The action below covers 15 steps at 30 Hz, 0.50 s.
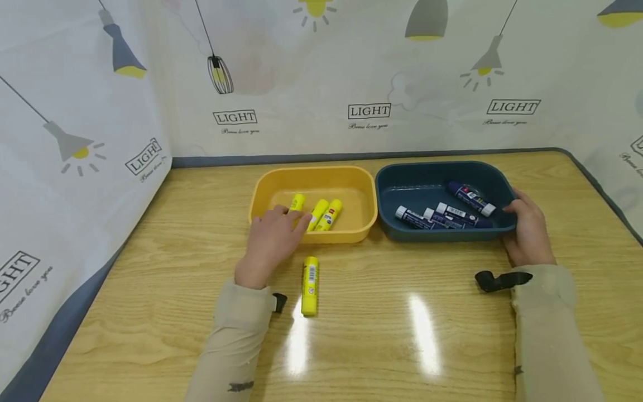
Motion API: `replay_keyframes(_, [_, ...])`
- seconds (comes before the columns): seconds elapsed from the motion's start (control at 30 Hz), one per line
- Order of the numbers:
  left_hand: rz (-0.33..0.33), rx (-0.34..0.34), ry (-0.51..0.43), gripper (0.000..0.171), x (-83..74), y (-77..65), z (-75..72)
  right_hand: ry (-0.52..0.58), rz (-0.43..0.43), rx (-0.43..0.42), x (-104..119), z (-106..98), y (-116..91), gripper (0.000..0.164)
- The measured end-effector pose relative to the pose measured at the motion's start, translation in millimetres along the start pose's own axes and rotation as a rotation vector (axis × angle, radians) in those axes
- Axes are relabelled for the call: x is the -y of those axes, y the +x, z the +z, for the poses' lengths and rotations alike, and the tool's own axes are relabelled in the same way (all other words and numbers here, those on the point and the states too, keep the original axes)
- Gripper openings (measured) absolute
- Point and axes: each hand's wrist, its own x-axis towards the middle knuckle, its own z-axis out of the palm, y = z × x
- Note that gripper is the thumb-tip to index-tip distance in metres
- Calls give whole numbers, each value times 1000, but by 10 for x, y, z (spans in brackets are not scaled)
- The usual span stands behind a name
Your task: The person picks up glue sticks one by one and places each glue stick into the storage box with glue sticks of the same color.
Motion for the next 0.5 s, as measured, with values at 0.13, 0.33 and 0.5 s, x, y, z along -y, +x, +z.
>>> replay_keyframes(0.13, [-6,19,28,59,-10,-1,19,21,-1,8,11,9,-2,51])
replay_keyframes(0.33, [-15,41,64,62,-29,1,22,26,-8,5,11,15,4,51])
replay_keyframes(0.5, [-23,60,69,60,-42,0,13,12,-11,0,0,6,7,51])
